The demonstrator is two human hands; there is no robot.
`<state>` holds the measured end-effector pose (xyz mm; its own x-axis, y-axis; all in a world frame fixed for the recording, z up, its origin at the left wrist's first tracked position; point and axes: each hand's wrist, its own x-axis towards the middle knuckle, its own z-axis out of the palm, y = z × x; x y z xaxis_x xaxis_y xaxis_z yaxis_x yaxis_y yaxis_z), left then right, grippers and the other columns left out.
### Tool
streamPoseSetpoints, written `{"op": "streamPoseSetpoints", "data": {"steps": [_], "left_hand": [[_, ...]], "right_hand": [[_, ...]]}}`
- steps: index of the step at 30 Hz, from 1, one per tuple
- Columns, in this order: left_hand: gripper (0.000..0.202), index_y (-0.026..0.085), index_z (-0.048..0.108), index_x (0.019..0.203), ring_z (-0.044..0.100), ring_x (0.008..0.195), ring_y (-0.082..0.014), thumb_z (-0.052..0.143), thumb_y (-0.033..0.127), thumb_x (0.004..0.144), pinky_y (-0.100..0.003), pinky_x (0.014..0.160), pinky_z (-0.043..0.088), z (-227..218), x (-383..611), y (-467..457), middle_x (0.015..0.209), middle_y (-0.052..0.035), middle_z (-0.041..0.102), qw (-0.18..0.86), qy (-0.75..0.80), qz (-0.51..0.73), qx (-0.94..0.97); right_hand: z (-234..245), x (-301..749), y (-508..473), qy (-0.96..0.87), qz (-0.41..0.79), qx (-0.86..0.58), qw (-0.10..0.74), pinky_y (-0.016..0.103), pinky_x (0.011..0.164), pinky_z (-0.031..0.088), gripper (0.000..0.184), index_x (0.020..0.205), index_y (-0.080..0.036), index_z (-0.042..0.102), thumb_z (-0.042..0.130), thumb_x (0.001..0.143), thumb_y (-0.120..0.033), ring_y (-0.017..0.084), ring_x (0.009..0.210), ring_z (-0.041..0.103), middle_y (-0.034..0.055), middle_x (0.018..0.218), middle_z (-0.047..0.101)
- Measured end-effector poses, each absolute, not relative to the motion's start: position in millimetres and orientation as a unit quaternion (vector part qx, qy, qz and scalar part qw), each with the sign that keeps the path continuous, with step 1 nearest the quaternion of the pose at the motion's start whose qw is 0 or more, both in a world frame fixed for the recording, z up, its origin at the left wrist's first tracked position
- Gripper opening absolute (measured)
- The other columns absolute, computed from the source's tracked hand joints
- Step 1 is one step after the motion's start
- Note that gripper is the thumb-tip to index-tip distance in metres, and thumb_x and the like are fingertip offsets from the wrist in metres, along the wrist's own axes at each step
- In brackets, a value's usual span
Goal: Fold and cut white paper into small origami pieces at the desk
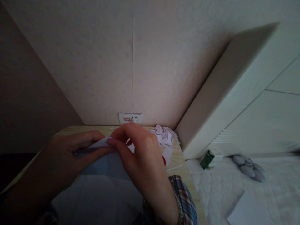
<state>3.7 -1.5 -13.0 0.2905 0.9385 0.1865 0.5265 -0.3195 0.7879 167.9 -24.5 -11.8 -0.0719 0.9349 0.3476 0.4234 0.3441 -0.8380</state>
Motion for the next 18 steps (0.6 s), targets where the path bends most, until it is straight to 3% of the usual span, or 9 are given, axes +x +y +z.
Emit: {"op": "streamPoseSetpoints", "data": {"steps": [4, 8, 11, 14, 18], "left_hand": [[0.016, 0.026, 0.067, 0.058, 0.055, 0.050, -0.0106, 0.073, 0.031, 0.071, -0.020, 0.050, 0.037, -15, 3, 0, 0.052, 0.0094, 0.063, 0.291, 0.498, 0.367, 0.730], [0.003, 0.030, 0.074, 0.071, 0.062, 0.062, -0.0113, 0.075, 0.029, 0.069, -0.018, 0.060, 0.044, -15, 4, -1, 0.067, 0.0089, 0.073, 0.324, 0.501, 0.390, 0.702], [0.008, 0.030, 0.075, 0.080, 0.065, 0.065, -0.0123, 0.070, 0.030, 0.074, -0.018, 0.058, 0.047, -11, 4, -4, 0.075, 0.0067, 0.076, 0.382, 0.496, 0.407, 0.666], [0.018, 0.029, 0.074, 0.070, 0.058, 0.051, -0.0120, 0.061, 0.031, 0.081, -0.019, 0.047, 0.043, -4, 3, -6, 0.061, 0.0050, 0.070, 0.426, 0.495, 0.404, 0.641], [0.014, 0.028, 0.076, 0.066, 0.054, 0.045, -0.0117, 0.067, 0.029, 0.077, -0.020, 0.041, 0.037, -2, 1, -5, 0.054, 0.0044, 0.067, 0.459, 0.502, 0.408, 0.608]], "right_hand": [[-12, 169, -25, -0.664, 0.288, -0.504, 0.471, 0.020, 0.064, 0.047, 0.014, 0.073, -0.020, 0.065, 0.071, 0.082, -0.012, 0.010, 0.067, 0.062, -0.0058, 0.070, 0.069], [-10, 170, -26, -0.640, 0.306, -0.514, 0.483, 0.021, 0.061, 0.046, 0.013, 0.071, -0.019, 0.065, 0.071, 0.082, -0.014, 0.010, 0.064, 0.060, -0.0052, 0.067, 0.066], [-9, 172, -26, -0.628, 0.314, -0.518, 0.488, 0.022, 0.060, 0.046, 0.013, 0.070, -0.019, 0.065, 0.070, 0.081, -0.014, 0.010, 0.064, 0.059, -0.0046, 0.067, 0.066], [-8, 172, -25, -0.627, 0.315, -0.519, 0.488, 0.023, 0.060, 0.046, 0.014, 0.069, -0.020, 0.065, 0.070, 0.080, -0.014, 0.011, 0.064, 0.060, -0.0044, 0.066, 0.066], [-7, 171, -25, -0.639, 0.310, -0.511, 0.484, 0.024, 0.060, 0.046, 0.015, 0.068, -0.020, 0.064, 0.069, 0.080, -0.014, 0.012, 0.064, 0.060, -0.0040, 0.066, 0.066]]}}
